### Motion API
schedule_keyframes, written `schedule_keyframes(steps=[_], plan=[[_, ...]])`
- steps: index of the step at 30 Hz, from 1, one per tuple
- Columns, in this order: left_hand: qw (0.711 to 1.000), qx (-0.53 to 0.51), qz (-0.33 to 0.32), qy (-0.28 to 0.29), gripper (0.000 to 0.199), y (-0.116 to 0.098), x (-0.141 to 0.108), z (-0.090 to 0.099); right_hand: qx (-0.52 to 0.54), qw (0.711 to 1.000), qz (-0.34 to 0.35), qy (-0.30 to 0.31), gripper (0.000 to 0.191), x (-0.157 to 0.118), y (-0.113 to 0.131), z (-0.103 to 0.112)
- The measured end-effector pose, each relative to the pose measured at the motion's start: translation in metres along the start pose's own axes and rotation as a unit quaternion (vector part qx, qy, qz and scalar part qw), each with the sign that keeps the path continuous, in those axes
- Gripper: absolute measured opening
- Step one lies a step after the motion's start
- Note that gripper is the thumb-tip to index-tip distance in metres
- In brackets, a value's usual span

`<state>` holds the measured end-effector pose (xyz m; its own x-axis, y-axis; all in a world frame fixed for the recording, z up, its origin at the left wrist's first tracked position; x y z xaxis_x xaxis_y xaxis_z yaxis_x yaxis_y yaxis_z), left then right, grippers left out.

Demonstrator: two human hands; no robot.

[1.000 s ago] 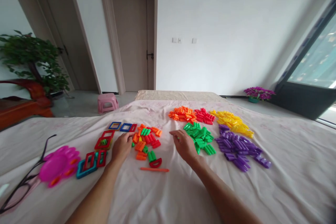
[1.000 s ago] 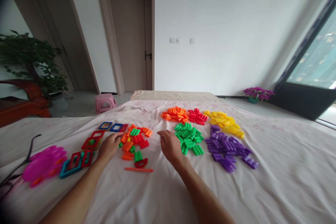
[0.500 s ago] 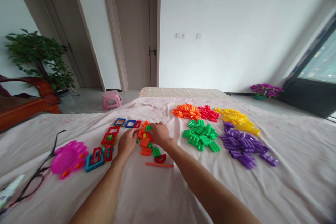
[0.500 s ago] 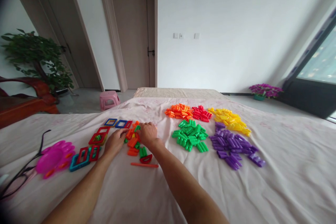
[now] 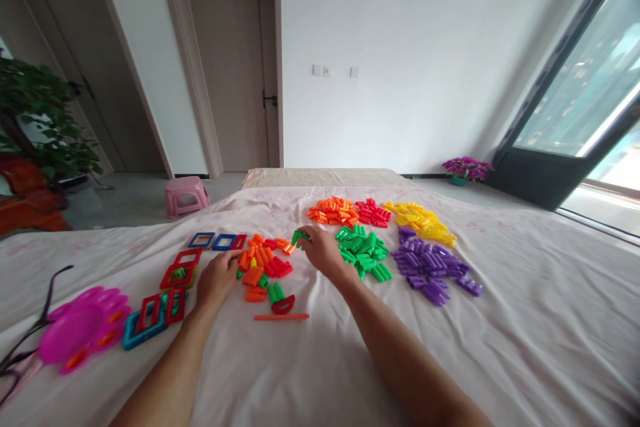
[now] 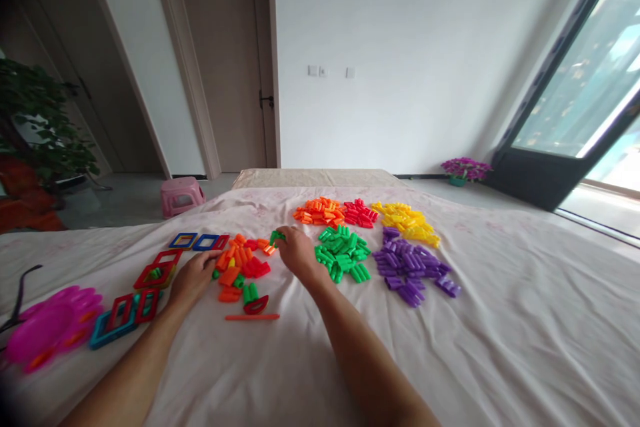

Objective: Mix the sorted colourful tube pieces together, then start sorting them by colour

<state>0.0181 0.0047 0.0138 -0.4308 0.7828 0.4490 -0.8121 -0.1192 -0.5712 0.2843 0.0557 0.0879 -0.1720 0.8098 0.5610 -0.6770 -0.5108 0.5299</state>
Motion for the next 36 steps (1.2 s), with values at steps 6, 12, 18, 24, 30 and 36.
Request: schedule_keyframes(steps=[6,12,18,24,30,36], plan=[[1.0,0.007,0.001,0.0,0.036,0.003,0.001,-0.003,-0.108,0.99,-0.078,-0.056,0.027,0.012,-0.053,0.061],[1.0,0.01,-0.003,0.0,0.036,0.004,0.001,-0.003,-0.222,0.957,-0.127,-0.136,0.035,0.013,-0.1,0.09],[1.0,0.01,-0.001,0.0,0.038,0.004,0.001,-0.003,-0.152,0.977,-0.129,-0.069,0.038,0.004,-0.122,0.071],[1.0,0.007,0.0,-0.002,0.037,0.001,0.0,-0.001,-0.136,0.984,-0.048,-0.102,0.033,0.0,-0.086,0.048],[1.0,0.006,0.002,0.0,0.036,0.0,-0.001,0.001,-0.078,0.995,0.052,0.025,0.023,-0.018,-0.009,0.015],[1.0,0.005,0.003,0.001,0.036,0.001,0.0,0.0,-0.142,0.977,0.101,0.122,0.035,-0.055,0.045,-0.013]])
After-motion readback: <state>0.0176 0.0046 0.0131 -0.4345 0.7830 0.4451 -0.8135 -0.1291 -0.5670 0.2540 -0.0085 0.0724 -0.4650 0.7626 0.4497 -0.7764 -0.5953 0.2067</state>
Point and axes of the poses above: each hand's wrist, its own x-axis towards the middle knuckle, its own z-axis out of the back of the hand, y = z × x, the point moved 2 cm from there along x, towards the middle knuckle, and after that the axes turned 15 degrees about -y, right-handed, at the moved point
